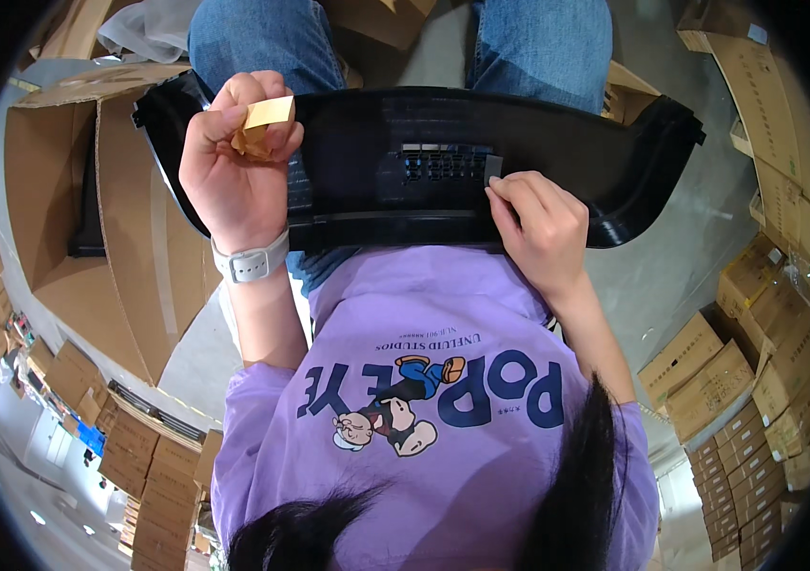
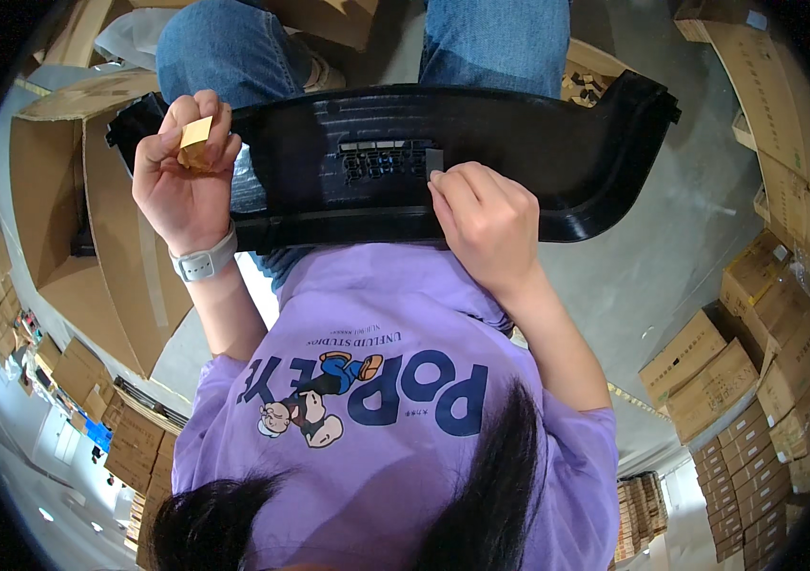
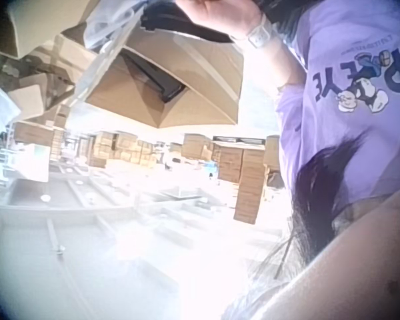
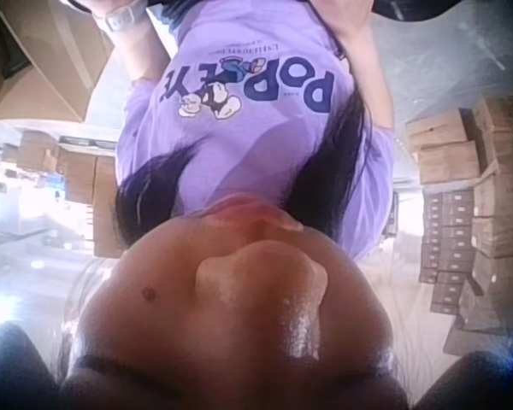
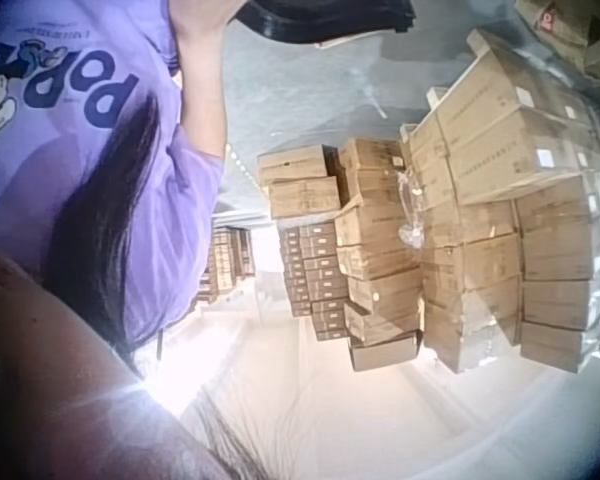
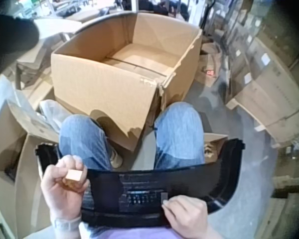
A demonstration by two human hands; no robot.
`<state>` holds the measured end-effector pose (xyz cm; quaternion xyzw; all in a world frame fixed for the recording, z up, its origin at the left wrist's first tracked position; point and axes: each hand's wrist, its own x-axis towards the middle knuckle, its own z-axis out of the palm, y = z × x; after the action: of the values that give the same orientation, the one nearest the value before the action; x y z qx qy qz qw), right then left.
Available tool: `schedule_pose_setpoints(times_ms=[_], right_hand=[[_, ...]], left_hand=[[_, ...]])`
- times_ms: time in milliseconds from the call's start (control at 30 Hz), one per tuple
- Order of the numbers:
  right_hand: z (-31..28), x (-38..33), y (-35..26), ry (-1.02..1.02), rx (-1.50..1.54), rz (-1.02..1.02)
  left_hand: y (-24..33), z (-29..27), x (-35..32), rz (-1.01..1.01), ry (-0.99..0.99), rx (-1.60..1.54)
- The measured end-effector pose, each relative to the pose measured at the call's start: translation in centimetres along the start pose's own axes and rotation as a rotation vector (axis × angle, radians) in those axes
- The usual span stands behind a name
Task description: Applying stickers and small components to plastic product housings in a warehouse environment.
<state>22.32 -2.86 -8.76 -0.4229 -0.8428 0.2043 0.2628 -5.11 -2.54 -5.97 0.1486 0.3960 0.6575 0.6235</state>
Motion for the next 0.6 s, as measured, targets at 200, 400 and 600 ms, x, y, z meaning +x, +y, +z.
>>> schedule_pose_setpoints(times_ms=[200, 400, 600], right_hand=[[-0.4, 0.1, 0.1, -0.043, -0.053, -0.023], [-3.8, 1.1, -0.5, -0.385, -0.156, -0.03], [-4.1, -0.4, 0.7, -0.492, -0.063, -0.143]], left_hand=[[-0.3, 0.9, 0.1, 0.029, 0.079, 0.058], [0.6, 0.3, -0.4, 0.092, 0.046, 0.117], [0.8, 1.1, -1.1, 0.049, -0.071, -0.022]])
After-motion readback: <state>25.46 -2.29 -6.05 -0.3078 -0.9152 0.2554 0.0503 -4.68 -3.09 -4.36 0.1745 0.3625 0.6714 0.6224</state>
